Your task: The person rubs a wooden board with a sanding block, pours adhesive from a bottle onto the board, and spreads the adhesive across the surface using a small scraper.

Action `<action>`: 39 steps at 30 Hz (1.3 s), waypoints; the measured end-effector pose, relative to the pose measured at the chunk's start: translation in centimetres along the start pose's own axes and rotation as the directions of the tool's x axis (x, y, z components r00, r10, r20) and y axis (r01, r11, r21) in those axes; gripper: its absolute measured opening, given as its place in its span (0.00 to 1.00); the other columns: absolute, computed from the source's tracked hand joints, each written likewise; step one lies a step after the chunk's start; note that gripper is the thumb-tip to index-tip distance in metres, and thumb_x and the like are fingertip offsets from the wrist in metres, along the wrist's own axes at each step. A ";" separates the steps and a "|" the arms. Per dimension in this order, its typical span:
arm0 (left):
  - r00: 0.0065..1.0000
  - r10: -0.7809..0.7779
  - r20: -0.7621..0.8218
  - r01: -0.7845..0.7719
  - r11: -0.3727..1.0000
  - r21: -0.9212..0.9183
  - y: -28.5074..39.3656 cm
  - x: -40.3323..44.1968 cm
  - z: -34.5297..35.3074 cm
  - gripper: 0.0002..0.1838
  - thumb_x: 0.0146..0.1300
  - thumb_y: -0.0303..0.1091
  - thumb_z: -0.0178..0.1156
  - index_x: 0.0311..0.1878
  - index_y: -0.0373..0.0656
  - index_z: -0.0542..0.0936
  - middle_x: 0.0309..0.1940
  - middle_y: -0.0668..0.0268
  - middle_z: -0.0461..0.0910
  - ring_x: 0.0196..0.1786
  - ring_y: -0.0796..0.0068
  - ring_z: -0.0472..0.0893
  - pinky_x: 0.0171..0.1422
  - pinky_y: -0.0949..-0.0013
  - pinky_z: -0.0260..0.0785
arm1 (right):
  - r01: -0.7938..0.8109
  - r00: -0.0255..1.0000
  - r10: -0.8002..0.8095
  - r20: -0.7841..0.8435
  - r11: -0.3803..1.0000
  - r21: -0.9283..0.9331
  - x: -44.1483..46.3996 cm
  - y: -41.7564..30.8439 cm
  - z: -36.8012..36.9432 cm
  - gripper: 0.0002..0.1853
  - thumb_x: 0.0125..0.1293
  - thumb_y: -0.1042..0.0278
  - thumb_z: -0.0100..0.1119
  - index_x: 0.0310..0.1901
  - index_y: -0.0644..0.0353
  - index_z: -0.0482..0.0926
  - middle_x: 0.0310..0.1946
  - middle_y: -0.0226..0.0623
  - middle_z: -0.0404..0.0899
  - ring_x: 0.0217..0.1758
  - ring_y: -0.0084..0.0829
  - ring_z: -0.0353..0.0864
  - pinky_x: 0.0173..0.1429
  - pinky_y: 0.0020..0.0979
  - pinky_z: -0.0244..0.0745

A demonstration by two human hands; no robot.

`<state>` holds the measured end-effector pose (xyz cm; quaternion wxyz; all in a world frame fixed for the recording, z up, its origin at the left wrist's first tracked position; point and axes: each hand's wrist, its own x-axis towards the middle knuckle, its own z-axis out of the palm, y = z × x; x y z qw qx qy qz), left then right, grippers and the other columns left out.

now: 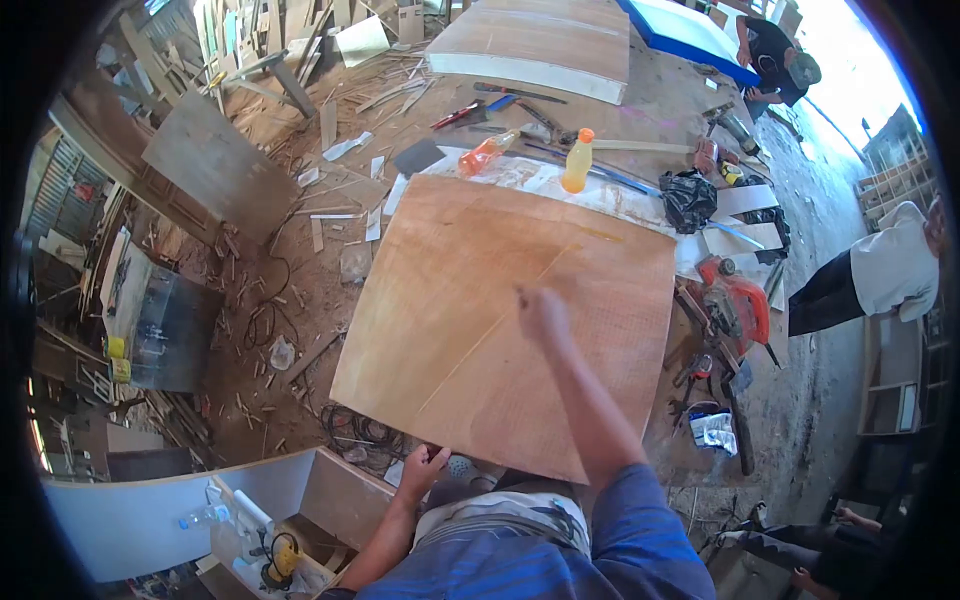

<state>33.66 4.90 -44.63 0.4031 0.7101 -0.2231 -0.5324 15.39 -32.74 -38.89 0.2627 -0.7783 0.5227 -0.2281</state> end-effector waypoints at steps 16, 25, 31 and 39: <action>0.995 -0.066 -0.078 0.083 0.967 0.241 3.0 -0.5 1.1 0.16 0.69 0.41 0.70 0.46 0.35 0.84 0.41 0.61 0.88 0.44 0.76 0.84 0.51 0.68 0.76 | 0.045 0.999 -0.040 0.026 0.970 -0.237 9.4 8.8 -4.3 0.13 0.70 0.67 0.58 0.51 0.58 0.88 0.41 0.51 0.88 0.49 0.54 0.86 0.53 0.51 0.80; 0.996 -0.007 0.092 0.005 1.000 0.024 -2.7 -0.9 0.6 0.17 0.72 0.36 0.67 0.54 0.33 0.80 0.49 0.61 0.86 0.49 0.73 0.84 0.58 0.67 0.76 | 0.197 0.947 -0.160 0.277 0.974 -0.112 -11.3 -9.4 9.2 0.14 0.65 0.72 0.55 0.49 0.58 0.86 0.38 0.46 0.86 0.44 0.49 0.86 0.46 0.49 0.82; 0.963 0.268 -0.029 -0.270 0.959 -0.084 -7.6 -1.8 0.3 0.14 0.71 0.33 0.68 0.53 0.36 0.82 0.46 0.63 0.87 0.48 0.74 0.85 0.57 0.67 0.77 | 0.362 0.791 -0.324 0.519 0.932 0.029 -22.8 -18.7 13.4 0.17 0.63 0.73 0.53 0.53 0.58 0.84 0.38 0.49 0.86 0.45 0.50 0.87 0.48 0.50 0.83; 0.994 -0.017 0.109 0.031 0.991 -0.134 -1.7 -2.1 1.1 0.19 0.71 0.38 0.68 0.56 0.32 0.80 0.47 0.61 0.87 0.48 0.72 0.84 0.58 0.64 0.76 | 0.218 0.976 -0.207 -0.071 0.928 0.302 -14.0 -9.4 4.5 0.18 0.69 0.74 0.56 0.58 0.54 0.87 0.46 0.53 0.87 0.45 0.52 0.87 0.49 0.47 0.81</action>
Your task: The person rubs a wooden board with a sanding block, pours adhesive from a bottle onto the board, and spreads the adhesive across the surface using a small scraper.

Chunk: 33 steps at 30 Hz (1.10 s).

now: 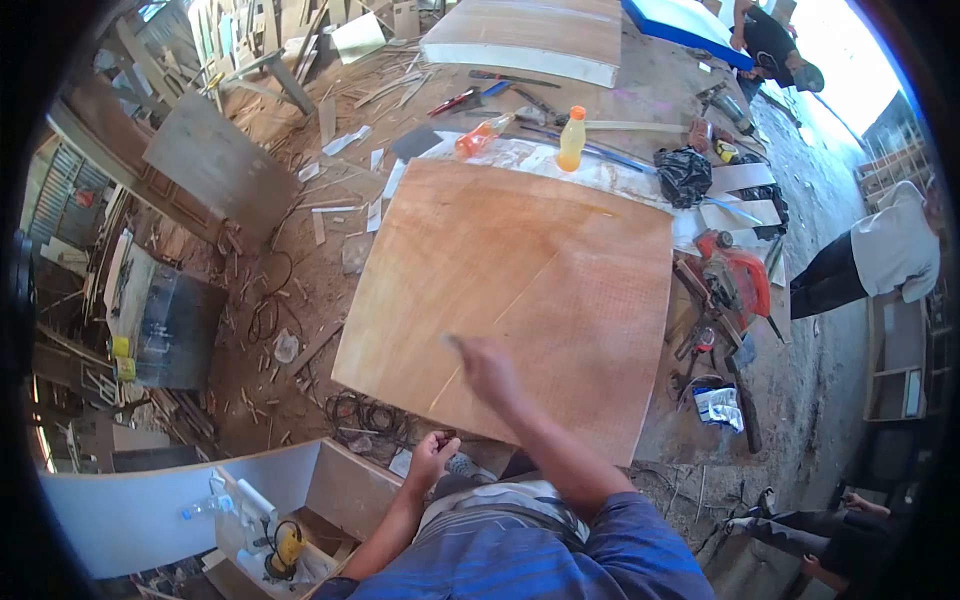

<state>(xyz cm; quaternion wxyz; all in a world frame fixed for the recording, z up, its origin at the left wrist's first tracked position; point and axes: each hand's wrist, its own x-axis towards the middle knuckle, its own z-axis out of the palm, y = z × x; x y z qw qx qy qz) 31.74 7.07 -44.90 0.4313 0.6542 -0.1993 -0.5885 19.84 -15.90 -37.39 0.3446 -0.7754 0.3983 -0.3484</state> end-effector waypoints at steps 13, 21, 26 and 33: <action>0.992 -0.125 -0.033 0.129 0.982 0.139 2.7 1.7 0.7 0.14 0.69 0.31 0.67 0.54 0.36 0.82 0.48 0.65 0.86 0.51 0.74 0.83 0.60 0.67 0.74 | -0.118 0.993 0.094 -0.071 0.825 -0.553 22.9 24.9 -21.5 0.16 0.66 0.70 0.58 0.54 0.55 0.86 0.42 0.55 0.86 0.47 0.57 0.85 0.52 0.52 0.79; 0.989 -0.150 0.004 0.150 0.989 0.002 -0.7 1.9 -3.0 0.18 0.66 0.27 0.65 0.59 0.35 0.82 0.49 0.62 0.86 0.53 0.72 0.84 0.61 0.67 0.75 | -0.209 0.950 0.296 0.104 0.844 -0.494 15.7 16.4 -13.4 0.11 0.69 0.67 0.58 0.47 0.57 0.88 0.42 0.52 0.87 0.47 0.53 0.86 0.51 0.52 0.80; 0.986 -0.159 0.040 0.161 0.986 -0.035 -1.0 0.5 -3.4 0.22 0.65 0.25 0.63 0.62 0.33 0.79 0.49 0.61 0.85 0.53 0.72 0.83 0.61 0.67 0.75 | -0.083 0.958 0.203 0.202 0.870 -0.486 5.4 9.8 -2.7 0.12 0.67 0.71 0.56 0.48 0.54 0.87 0.38 0.49 0.87 0.41 0.48 0.87 0.45 0.49 0.81; 0.992 -0.102 0.080 0.108 0.992 -0.065 -4.1 -1.4 -4.3 0.19 0.65 0.26 0.61 0.58 0.33 0.79 0.46 0.63 0.84 0.48 0.75 0.82 0.57 0.69 0.74 | 0.055 0.890 0.087 0.448 0.954 -0.294 -6.2 -5.7 5.9 0.19 0.59 0.72 0.57 0.53 0.57 0.84 0.38 0.46 0.86 0.43 0.50 0.86 0.47 0.49 0.81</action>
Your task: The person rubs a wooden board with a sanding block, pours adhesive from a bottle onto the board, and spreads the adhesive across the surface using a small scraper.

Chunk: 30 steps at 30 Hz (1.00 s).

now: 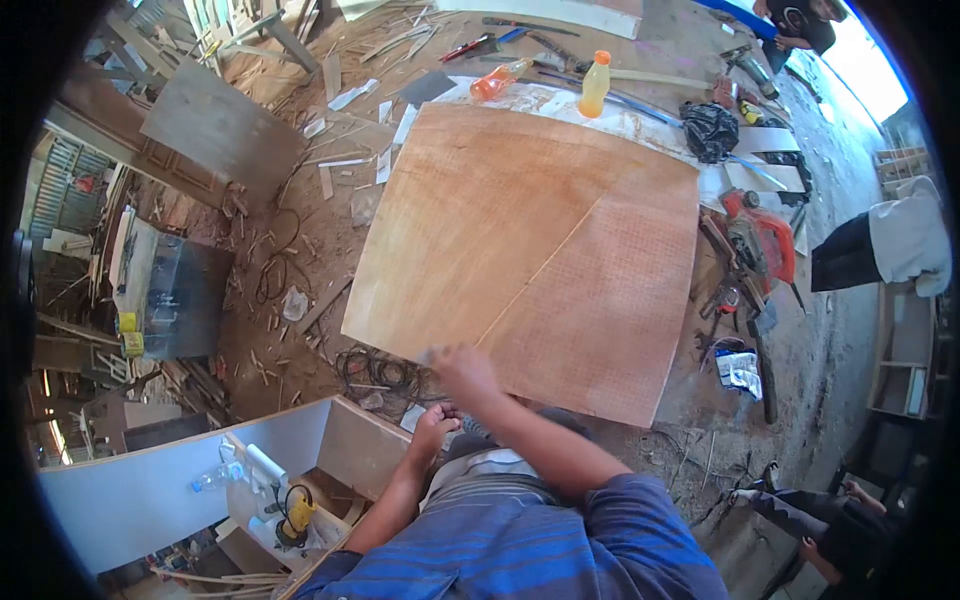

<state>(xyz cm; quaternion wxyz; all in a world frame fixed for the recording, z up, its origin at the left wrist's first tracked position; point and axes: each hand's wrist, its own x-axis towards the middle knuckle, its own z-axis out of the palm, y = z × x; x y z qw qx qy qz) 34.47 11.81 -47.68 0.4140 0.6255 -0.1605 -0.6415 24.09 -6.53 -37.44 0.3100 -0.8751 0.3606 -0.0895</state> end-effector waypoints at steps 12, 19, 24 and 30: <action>0.999 0.005 0.046 -0.001 0.995 -0.103 5.1 1.0 5.2 0.23 0.62 0.22 0.63 0.61 0.35 0.74 0.54 0.60 0.83 0.54 0.73 0.80 0.56 0.69 0.74 | -0.017 0.854 0.094 -0.512 0.988 0.153 2.8 16.3 -11.9 0.20 0.67 0.73 0.59 0.59 0.50 0.86 0.39 0.51 0.86 0.40 0.52 0.86 0.47 0.48 0.79; 0.987 -0.153 0.042 0.158 0.915 -0.371 7.0 1.1 5.1 0.20 0.67 0.20 0.58 0.62 0.31 0.73 0.56 0.52 0.82 0.55 0.58 0.86 0.57 0.63 0.78 | -0.326 0.789 0.244 -0.563 0.944 -0.049 10.6 36.4 -25.1 0.18 0.65 0.76 0.56 0.53 0.51 0.88 0.39 0.51 0.87 0.44 0.54 0.86 0.49 0.50 0.79; 0.982 -0.176 0.072 0.190 0.900 -0.392 8.0 0.5 5.1 0.22 0.69 0.22 0.55 0.65 0.31 0.72 0.60 0.50 0.80 0.61 0.55 0.83 0.62 0.57 0.77 | -0.426 0.828 0.306 -0.469 0.888 -0.172 12.6 38.7 -29.6 0.15 0.66 0.72 0.56 0.51 0.54 0.88 0.40 0.53 0.87 0.46 0.55 0.86 0.52 0.51 0.78; 0.995 -0.070 0.073 0.091 0.931 -0.353 8.1 -0.2 4.0 0.26 0.72 0.38 0.54 0.69 0.36 0.73 0.67 0.53 0.77 0.66 0.57 0.78 0.71 0.51 0.69 | -0.315 0.880 0.249 -0.404 0.943 -0.104 10.4 33.4 -22.1 0.16 0.67 0.71 0.55 0.53 0.52 0.87 0.40 0.53 0.87 0.46 0.53 0.87 0.51 0.50 0.80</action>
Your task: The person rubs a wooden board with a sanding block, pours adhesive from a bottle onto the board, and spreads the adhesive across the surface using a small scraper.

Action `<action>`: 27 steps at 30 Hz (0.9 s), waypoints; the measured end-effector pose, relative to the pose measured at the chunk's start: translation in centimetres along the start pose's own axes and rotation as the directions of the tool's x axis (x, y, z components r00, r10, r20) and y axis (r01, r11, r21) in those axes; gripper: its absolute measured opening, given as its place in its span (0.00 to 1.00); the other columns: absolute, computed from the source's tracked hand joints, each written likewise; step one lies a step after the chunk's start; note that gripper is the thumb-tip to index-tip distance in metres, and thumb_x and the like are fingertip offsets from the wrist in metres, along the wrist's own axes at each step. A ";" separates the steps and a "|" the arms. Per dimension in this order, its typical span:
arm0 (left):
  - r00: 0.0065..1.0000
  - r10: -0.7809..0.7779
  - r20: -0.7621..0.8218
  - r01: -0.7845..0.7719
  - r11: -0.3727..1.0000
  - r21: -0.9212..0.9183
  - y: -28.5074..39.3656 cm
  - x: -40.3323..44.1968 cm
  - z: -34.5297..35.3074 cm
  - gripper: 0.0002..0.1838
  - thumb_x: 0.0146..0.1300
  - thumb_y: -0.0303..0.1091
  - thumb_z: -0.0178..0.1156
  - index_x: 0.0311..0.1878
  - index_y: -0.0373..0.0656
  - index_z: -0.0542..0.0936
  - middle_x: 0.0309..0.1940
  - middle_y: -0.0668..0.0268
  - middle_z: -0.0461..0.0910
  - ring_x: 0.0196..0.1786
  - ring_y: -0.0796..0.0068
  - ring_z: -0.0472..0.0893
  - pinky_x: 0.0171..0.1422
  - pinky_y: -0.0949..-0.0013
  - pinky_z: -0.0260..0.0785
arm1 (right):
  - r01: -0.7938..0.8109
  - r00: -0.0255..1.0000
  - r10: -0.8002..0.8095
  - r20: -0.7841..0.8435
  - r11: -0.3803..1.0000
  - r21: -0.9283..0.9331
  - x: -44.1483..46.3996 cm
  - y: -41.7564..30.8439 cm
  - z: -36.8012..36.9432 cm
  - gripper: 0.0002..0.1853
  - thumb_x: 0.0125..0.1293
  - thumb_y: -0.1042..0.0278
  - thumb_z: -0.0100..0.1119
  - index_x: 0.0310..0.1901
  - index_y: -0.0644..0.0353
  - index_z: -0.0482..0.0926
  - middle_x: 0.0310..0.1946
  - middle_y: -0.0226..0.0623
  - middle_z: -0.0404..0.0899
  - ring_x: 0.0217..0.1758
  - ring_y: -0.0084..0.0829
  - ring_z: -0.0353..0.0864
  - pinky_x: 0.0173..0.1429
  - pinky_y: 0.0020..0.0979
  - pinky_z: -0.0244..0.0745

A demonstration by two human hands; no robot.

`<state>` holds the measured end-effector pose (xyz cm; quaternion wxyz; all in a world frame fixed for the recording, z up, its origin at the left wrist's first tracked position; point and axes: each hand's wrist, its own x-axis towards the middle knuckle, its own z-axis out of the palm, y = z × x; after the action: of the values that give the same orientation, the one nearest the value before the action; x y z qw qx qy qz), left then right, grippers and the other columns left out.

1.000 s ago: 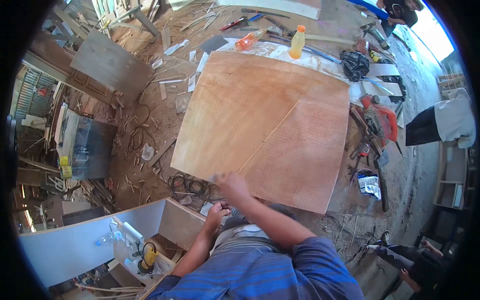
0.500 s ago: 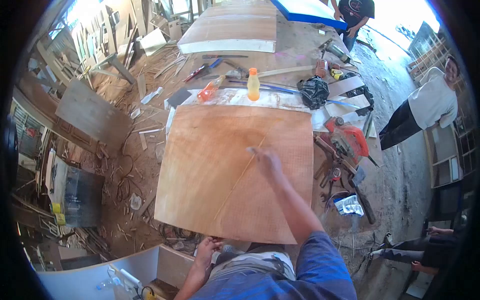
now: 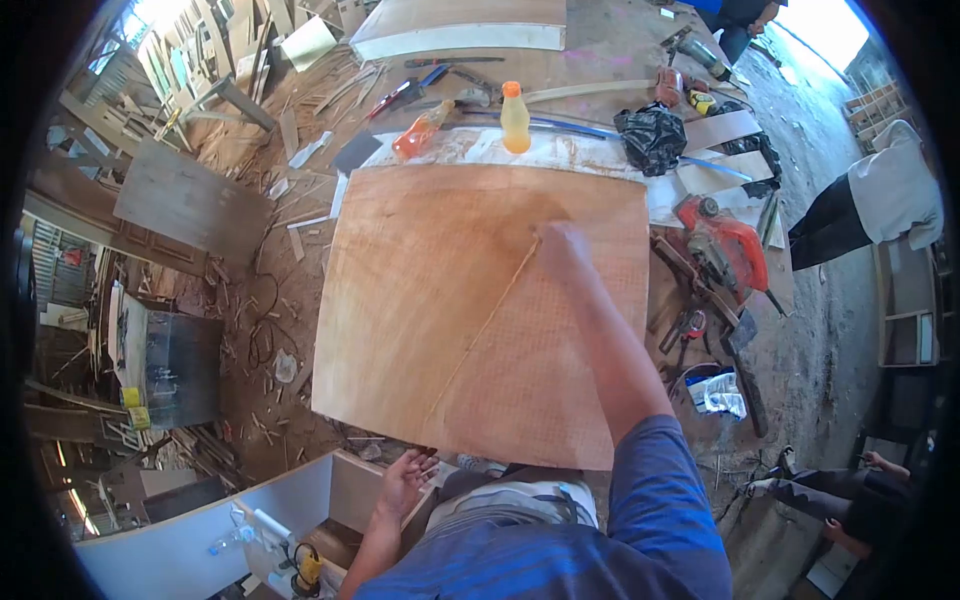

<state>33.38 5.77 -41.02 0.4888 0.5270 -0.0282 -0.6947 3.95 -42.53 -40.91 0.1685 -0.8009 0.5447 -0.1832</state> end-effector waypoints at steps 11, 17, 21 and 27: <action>0.968 0.090 -0.236 -0.114 0.989 -0.093 -3.3 -1.2 -7.7 0.34 0.66 0.36 0.51 0.75 0.35 0.65 0.73 0.53 0.71 0.74 0.54 0.71 0.79 0.47 0.56 | 0.154 0.965 -0.184 0.187 0.974 0.164 -24.8 -24.8 9.9 0.08 0.67 0.72 0.54 0.41 0.58 0.84 0.35 0.45 0.85 0.40 0.47 0.87 0.42 0.50 0.82; 0.950 0.134 -0.281 -0.161 0.984 -0.076 -4.0 -2.1 -9.1 0.35 0.67 0.38 0.52 0.76 0.34 0.65 0.72 0.53 0.73 0.73 0.56 0.72 0.76 0.53 0.59 | 0.091 0.828 -0.284 0.483 0.919 0.383 -32.8 -30.5 9.3 0.17 0.61 0.70 0.61 0.52 0.59 0.85 0.39 0.50 0.87 0.44 0.53 0.87 0.47 0.52 0.82; 0.971 0.091 -0.222 -0.117 0.987 -0.108 -2.6 -2.9 -5.2 0.37 0.64 0.36 0.52 0.77 0.34 0.64 0.72 0.52 0.72 0.73 0.55 0.72 0.77 0.51 0.61 | -0.183 0.965 0.030 0.261 0.793 0.582 -25.8 -23.4 3.5 0.21 0.61 0.76 0.60 0.56 0.54 0.86 0.36 0.50 0.86 0.36 0.45 0.85 0.42 0.42 0.79; 0.990 -0.028 -0.137 -0.003 0.975 -0.222 -1.9 -1.0 2.0 0.37 0.61 0.39 0.51 0.74 0.34 0.66 0.72 0.51 0.70 0.74 0.52 0.70 0.78 0.44 0.62 | -0.092 0.993 0.107 -0.053 0.969 0.230 -7.1 -3.8 -5.5 0.18 0.67 0.73 0.56 0.56 0.51 0.87 0.34 0.55 0.84 0.37 0.52 0.85 0.43 0.47 0.78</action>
<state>30.56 6.48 -40.51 0.5410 0.5165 0.0872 -0.6580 2.01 -34.95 -35.10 0.2501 -0.7417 0.5648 -0.2613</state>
